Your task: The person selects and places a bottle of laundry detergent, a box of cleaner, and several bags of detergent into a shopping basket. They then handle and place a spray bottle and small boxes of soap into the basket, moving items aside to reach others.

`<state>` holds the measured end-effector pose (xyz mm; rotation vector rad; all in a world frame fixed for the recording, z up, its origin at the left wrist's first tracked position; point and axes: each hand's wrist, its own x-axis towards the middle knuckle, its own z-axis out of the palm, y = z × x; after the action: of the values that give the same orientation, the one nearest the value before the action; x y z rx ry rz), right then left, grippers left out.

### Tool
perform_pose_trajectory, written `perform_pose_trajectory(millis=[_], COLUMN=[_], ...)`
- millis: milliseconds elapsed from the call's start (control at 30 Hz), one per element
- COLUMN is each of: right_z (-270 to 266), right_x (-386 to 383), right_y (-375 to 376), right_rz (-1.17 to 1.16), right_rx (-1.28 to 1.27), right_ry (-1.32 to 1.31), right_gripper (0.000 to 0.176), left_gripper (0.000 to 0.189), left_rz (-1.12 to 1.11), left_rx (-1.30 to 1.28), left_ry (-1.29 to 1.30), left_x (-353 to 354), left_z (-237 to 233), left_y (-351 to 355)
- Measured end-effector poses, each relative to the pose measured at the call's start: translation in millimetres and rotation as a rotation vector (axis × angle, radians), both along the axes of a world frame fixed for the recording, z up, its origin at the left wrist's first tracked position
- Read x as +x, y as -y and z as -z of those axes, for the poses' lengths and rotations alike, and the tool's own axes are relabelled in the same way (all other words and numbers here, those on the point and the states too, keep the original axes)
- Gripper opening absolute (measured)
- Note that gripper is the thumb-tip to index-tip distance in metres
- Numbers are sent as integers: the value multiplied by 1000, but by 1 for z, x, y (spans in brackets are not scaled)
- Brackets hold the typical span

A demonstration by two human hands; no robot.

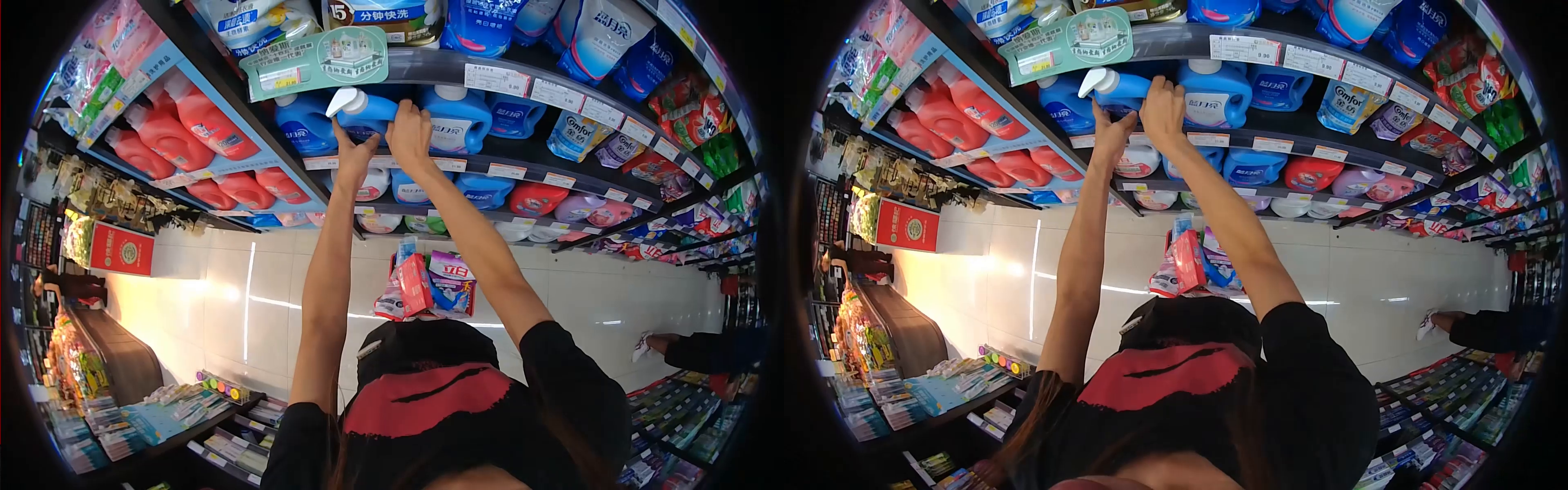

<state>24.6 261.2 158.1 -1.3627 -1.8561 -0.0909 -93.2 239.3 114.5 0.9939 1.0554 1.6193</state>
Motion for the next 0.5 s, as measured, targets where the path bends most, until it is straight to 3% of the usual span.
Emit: perform_pose_trajectory(millis=[167,267,367,500], right_z=[13,17,14,28], right_x=[-13,-19,-17,4], right_y=[-12,-26,-22,-12], right_rz=[71,72,10,-169], right_rx=[-65,-107,-169,-161], right_ry=[-3,21,-145,-223], right_gripper=[30,40,42,38], left_gripper=[100,98,87,102], left_rz=[-81,-183,-377,-383], left_rx=[-74,-135,-147,-520], left_ry=[-51,-111,-252,-197], left_x=[7,13,10,31], left_z=[-5,-3,47,4], left_y=[-9,-25,-68,-64])
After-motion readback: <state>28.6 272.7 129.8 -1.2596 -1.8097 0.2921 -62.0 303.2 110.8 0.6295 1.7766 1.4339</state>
